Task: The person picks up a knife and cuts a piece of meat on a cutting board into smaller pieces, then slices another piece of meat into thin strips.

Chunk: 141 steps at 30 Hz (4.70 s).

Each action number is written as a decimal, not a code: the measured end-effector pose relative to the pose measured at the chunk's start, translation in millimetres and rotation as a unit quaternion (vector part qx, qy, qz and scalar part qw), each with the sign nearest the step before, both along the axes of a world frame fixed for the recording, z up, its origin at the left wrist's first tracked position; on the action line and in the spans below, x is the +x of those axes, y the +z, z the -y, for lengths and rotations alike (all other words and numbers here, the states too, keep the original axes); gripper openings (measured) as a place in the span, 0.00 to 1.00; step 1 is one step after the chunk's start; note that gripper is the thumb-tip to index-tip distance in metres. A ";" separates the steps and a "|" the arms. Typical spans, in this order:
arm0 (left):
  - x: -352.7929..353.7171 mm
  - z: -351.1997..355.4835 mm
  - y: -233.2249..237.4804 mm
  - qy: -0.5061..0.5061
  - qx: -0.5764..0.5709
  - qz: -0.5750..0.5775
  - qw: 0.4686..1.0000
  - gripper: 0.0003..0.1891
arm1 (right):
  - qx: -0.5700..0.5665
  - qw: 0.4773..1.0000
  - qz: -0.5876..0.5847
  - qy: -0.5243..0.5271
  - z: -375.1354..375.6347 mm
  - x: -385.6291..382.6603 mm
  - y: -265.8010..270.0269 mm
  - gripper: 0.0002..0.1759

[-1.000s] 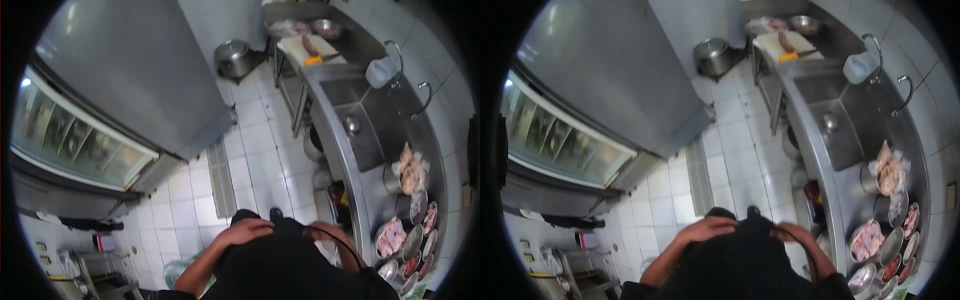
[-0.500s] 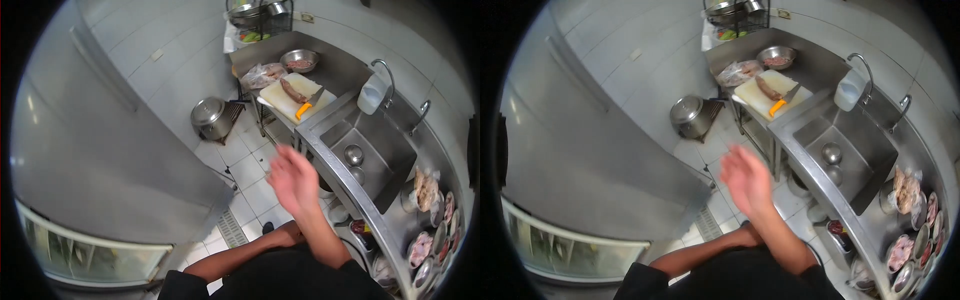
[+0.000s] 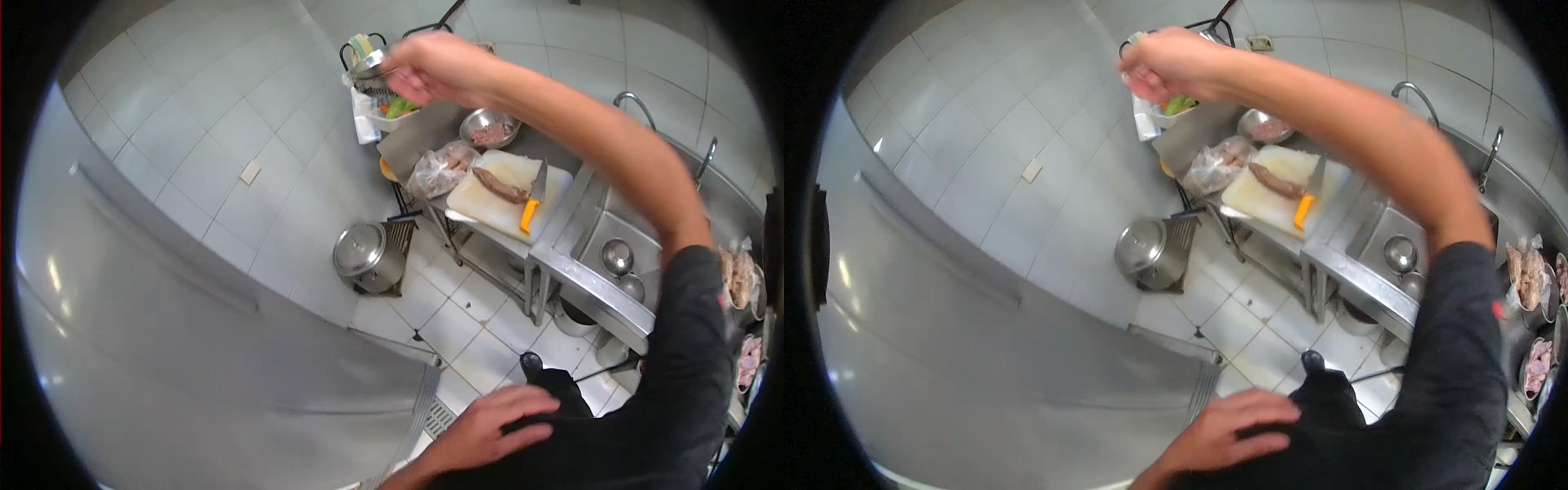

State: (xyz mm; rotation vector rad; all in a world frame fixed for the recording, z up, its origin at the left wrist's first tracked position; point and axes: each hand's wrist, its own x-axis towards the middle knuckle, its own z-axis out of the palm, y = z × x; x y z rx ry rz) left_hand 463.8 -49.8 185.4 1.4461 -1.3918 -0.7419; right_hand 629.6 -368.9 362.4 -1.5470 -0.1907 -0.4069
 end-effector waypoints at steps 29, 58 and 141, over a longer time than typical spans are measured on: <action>400.3 383.7 -198.9 0.033 0.096 0.187 0.977 0.20 | -0.267 0.736 -0.441 -0.439 153.6 32.5 -454.1 0.31; 496.2 495.9 -312.1 -0.097 0.033 0.219 0.970 0.25 | -0.116 0.636 -0.484 -0.589 91.1 54.5 -461.3 0.18; 485.5 496.9 -310.1 -0.167 -0.046 0.230 0.958 0.18 | -0.110 0.630 -0.586 -0.497 0.2 84.0 -358.4 0.13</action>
